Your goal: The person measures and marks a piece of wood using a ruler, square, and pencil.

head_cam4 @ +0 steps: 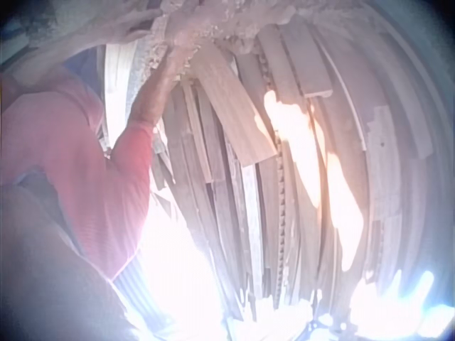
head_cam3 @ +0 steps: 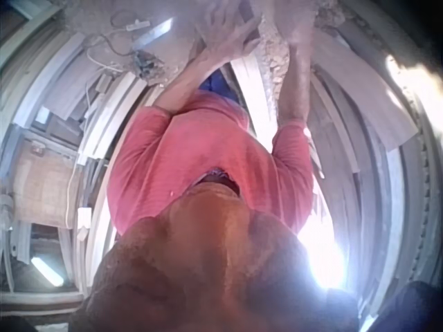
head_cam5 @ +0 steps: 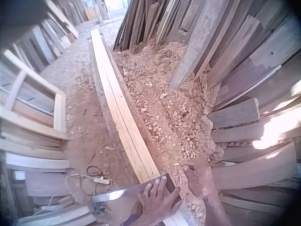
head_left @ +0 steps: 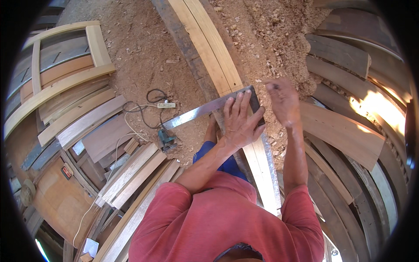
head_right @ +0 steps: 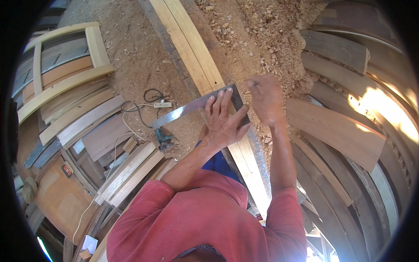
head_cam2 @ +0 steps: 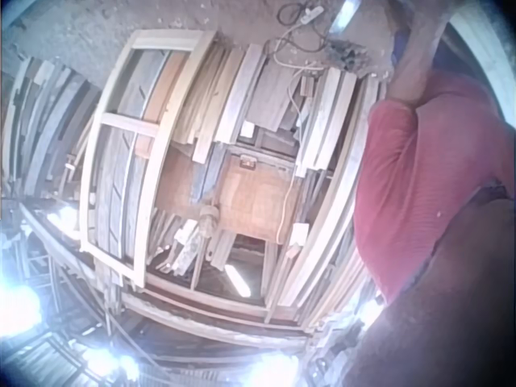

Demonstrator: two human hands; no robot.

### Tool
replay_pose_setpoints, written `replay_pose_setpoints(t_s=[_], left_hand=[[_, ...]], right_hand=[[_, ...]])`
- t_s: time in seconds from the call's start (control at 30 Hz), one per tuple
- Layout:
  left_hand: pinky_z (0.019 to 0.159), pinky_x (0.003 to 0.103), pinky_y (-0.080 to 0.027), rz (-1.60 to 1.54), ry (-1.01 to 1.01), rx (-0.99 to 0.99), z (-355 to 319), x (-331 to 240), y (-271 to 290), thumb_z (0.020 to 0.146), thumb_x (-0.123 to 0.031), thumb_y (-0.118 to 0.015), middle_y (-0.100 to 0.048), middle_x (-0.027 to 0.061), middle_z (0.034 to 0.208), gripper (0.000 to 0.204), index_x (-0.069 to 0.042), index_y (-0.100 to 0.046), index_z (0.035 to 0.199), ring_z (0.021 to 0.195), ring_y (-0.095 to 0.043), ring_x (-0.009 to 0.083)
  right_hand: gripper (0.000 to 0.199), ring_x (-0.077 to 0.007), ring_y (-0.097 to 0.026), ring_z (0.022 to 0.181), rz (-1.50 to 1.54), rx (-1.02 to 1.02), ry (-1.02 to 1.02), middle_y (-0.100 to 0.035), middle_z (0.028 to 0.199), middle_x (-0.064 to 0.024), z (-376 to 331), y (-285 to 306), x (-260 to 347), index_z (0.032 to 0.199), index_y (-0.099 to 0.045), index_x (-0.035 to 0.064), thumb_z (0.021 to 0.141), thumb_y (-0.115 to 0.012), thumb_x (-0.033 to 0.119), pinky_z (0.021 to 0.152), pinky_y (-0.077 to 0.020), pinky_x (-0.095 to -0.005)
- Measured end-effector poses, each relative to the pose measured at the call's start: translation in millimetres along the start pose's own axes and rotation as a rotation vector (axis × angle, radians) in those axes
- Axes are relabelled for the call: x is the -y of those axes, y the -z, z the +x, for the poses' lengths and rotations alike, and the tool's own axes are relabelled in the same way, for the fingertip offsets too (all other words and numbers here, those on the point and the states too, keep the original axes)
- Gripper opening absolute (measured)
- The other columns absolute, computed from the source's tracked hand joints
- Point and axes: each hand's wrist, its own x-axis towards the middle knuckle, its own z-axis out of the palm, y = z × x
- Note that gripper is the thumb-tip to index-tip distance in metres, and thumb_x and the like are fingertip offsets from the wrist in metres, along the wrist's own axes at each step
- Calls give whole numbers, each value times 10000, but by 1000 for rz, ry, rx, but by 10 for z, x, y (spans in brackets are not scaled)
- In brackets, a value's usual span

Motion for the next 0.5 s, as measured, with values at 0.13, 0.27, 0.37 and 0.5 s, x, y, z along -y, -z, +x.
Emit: replay_pose_setpoints(t_s=[0.13, 0.27, 0.37, 0.5], left_hand=[[1218, 619, -201, 7, -6, -32, -1, -2, -4, 732, -468, -858, -380, 251, 1631, 524, -286, -758, 1213, 1482, -334, 457], [1219, 617, -202, 12, -4, -30, 2, -4, 1, 726, -463, -861, -370, 246, 1641, 531, -294, -760, 1219, 1486, -331, 452], [1218, 619, -202, 21, -3, -34, 2, -5, -5, 732, -463, -857, -362, 250, 1647, 533, -296, -764, 1230, 1488, -332, 451], [1218, 622, -203, 34, -3, -34, -3, -2, -28, 749, -468, -848, -347, 258, 1656, 530, -298, -770, 1245, 1487, -335, 451]], right_hand=[[164, -135, -638, 1014, 564, -30, -234, -719, 1066, -51, 32, 169, 117, 1081, -749, 24, 1074, -660, 162, 894, -505, -327], [164, -129, -639, 1014, 664, 89, -143, -717, 1061, -33, 66, 113, 198, 1126, -742, 16, 1076, -656, 146, 920, -505, -319], [169, -115, -630, 980, 751, 182, -195, -715, 1036, -21, 68, -13, 221, 1127, -744, 10, 1071, -672, 152, 892, -505, -295], [141, -141, -659, 1007, 759, 280, -247, -721, 1052, -45, 102, -131, 235, 1097, -760, 21, 1051, -672, 121, 909, -528, -330]])
